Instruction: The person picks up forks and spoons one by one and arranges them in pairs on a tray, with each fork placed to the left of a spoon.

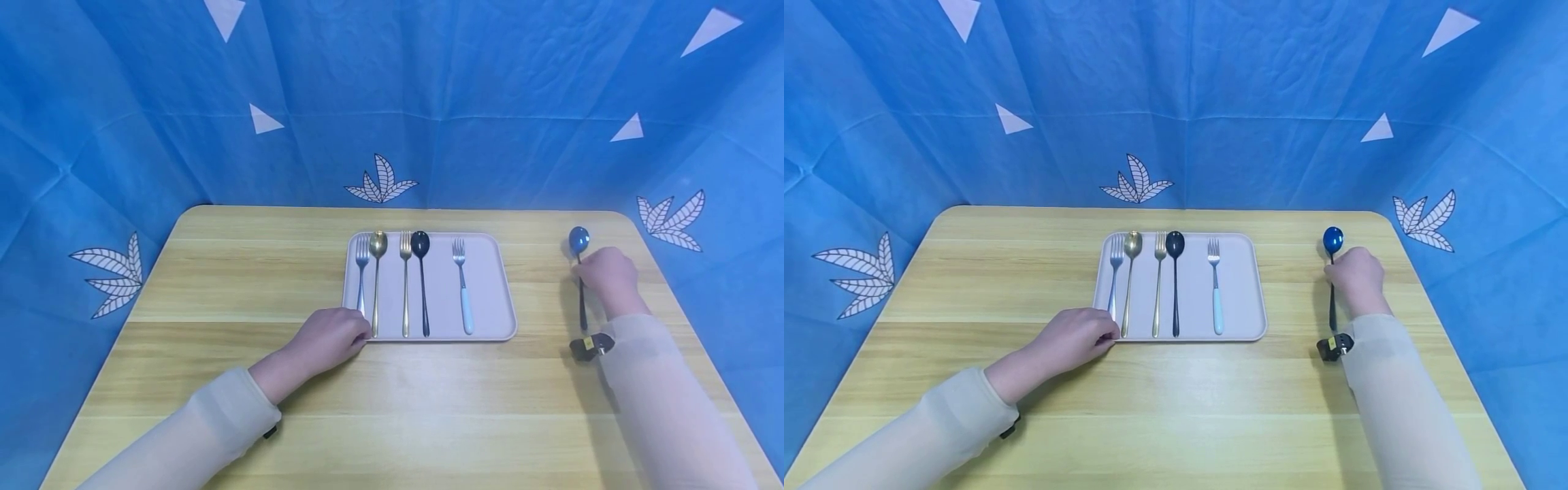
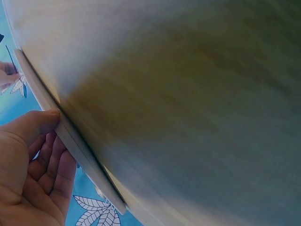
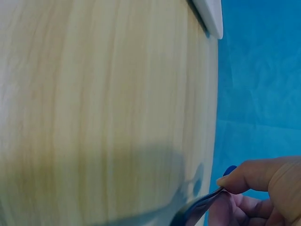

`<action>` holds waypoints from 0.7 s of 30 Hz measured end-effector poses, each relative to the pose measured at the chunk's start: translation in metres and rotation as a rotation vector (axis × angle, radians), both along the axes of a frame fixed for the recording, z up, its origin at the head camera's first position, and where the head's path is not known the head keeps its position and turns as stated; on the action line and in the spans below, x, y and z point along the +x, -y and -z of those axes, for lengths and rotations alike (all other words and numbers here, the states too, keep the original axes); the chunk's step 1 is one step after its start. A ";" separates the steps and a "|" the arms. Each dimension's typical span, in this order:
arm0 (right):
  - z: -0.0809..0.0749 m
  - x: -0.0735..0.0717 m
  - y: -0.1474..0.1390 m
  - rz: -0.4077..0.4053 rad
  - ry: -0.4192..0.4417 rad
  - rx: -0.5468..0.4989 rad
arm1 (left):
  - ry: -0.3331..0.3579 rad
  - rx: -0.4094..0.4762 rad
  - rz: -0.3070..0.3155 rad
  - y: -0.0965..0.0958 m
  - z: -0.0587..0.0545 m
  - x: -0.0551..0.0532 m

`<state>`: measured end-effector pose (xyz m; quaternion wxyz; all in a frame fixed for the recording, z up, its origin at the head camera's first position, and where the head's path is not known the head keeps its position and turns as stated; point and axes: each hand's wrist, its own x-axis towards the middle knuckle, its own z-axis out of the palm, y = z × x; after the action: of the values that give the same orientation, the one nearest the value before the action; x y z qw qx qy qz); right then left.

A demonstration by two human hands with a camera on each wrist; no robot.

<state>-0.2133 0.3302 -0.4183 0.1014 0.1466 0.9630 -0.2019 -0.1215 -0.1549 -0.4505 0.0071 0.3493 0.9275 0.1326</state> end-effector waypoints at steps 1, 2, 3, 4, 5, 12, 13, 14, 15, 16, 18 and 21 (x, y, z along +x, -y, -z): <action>-0.001 0.000 0.001 -0.003 -0.003 -0.001 | 0.000 0.000 -0.001 0.000 0.000 0.000; -0.002 -0.001 0.003 -0.007 -0.003 -0.001 | -0.001 0.000 -0.002 0.000 0.000 0.000; -0.002 -0.001 0.004 -0.009 -0.005 -0.004 | -0.001 0.000 -0.002 0.000 0.000 0.000; -0.003 -0.001 0.006 -0.011 -0.005 -0.007 | -0.001 0.001 -0.003 0.000 0.001 0.000; -0.004 -0.001 0.007 -0.014 -0.004 -0.008 | -0.001 0.001 -0.002 0.000 0.001 0.000; -0.008 -0.003 0.017 -0.017 0.010 -0.032 | -0.001 0.009 -0.001 0.000 -0.001 0.001; -0.009 -0.003 0.018 -0.018 0.012 -0.037 | -0.001 0.009 -0.001 0.000 -0.001 0.001; -0.009 -0.003 0.020 -0.018 0.011 -0.040 | 0.000 0.008 -0.002 0.000 -0.001 0.001; -0.010 -0.003 0.021 -0.016 0.010 -0.048 | 0.000 0.007 -0.002 0.000 -0.001 0.001; -0.010 -0.003 0.023 -0.017 0.007 -0.051 | 0.001 0.007 -0.002 0.000 0.000 0.001; -0.011 -0.003 0.026 -0.021 -0.002 -0.058 | 0.001 0.006 -0.002 0.000 -0.001 0.001; -0.013 -0.003 0.031 -0.026 -0.010 -0.061 | 0.001 0.008 0.000 0.000 -0.002 0.001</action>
<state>-0.2168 0.2991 -0.4054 0.1036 0.1300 0.9587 -0.2307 -0.1209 -0.1549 -0.4488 0.0059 0.3494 0.9269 0.1366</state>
